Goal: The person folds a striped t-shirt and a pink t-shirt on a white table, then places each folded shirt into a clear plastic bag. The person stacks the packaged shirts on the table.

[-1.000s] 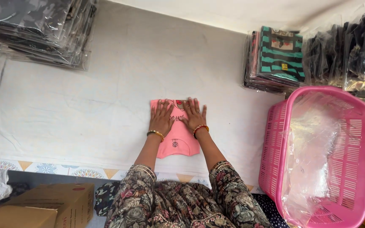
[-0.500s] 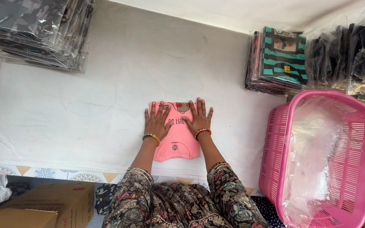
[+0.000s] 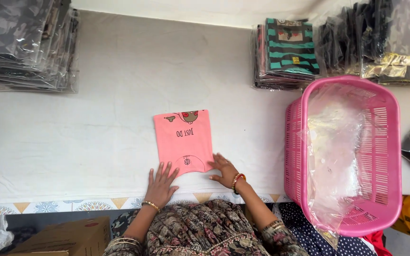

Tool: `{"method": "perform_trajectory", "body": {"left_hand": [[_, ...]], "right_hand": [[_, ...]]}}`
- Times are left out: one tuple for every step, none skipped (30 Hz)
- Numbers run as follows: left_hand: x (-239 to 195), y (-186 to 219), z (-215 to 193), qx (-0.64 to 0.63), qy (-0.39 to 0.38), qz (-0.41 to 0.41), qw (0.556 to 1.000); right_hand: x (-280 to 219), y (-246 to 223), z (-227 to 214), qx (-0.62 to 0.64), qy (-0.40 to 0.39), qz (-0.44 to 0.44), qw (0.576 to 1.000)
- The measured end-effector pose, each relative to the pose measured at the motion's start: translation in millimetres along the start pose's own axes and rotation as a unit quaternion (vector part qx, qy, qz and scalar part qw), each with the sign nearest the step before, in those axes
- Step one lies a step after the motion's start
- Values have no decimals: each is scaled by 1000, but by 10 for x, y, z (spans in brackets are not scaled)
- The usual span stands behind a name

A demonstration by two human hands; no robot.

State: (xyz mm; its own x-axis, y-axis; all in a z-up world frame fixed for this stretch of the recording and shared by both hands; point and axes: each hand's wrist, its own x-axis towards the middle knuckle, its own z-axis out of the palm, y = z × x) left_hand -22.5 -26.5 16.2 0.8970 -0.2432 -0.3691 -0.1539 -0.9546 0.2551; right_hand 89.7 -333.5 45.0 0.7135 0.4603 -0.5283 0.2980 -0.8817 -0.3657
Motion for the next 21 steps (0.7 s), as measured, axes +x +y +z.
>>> {"method": "perform_trajectory", "body": {"left_hand": [[-71, 11, 26, 4, -34, -2, 999], [-75, -43, 74, 6, -36, 2, 999], [-79, -100, 123, -2, 19, 14, 1000], [-82, -133, 184, -13, 76, 24, 997], [-41, -177, 171, -13, 74, 27, 997], [-16, -230, 158, -37, 102, 19, 994], [5, -285, 143, -60, 130, 11, 990], [48, -324, 74, -58, 131, 11, 990], [86, -365, 2, -73, 159, -20, 984], [115, -399, -63, -89, 186, -51, 977], [112, -416, -146, -88, 187, -49, 977], [130, -405, -219, -105, 223, -59, 967], [150, -399, -293, -122, 259, -69, 956], [145, -385, -313, -124, 261, -71, 955], [145, -371, -333, -131, 271, -73, 951], [115, -379, -355, -136, 279, -76, 947], [90, -351, -350, -135, 279, -79, 947], [73, -329, -349, -135, 274, -73, 949], [58, -305, -348, -135, 269, -68, 951], [37, -273, -312, -134, 268, -67, 952], [17, -240, -277, -134, 253, -63, 956]], "right_hand": [[-119, 60, -62, 72, -40, -28, 996], [-319, -12, -460, 75, -39, -24, 996], [-519, -85, -856, 75, 181, -80, 977], [-720, -142, -1263, 67, 391, -131, 908], [-832, 255, -1385, 67, 392, -128, 909], [-948, 640, -1496, 114, 523, -50, 843], [-1069, 1020, -1605, 155, 640, 27, 752], [-1154, 1155, -1810, 156, 642, 26, 750], [-1242, 1285, -2015, 173, 583, 153, 779], [-1344, 1414, -2213, 186, 510, 276, 793], [-1274, 1852, -1880, 187, 511, 277, 792], [-1228, 2298, -1669, 123, 423, 265, 858], [-1191, 2728, -1549, 58, 328, 249, 910], [-1336, 3460, -1000, 56, 328, 246, 910], [-1267, 4069, -602, 25, 248, 280, 927], [-831, 4474, -216, -4, 165, 312, 936], [-853, 4300, -281, -4, 164, 310, 937], [-886, 4123, -334, -34, 171, 350, 920], [-920, 3949, -389, -64, 178, 390, 901], [-1002, 3593, -612, -64, 178, 391, 901], [-1084, 3236, -836, 4, 178, 419, 890]]}}
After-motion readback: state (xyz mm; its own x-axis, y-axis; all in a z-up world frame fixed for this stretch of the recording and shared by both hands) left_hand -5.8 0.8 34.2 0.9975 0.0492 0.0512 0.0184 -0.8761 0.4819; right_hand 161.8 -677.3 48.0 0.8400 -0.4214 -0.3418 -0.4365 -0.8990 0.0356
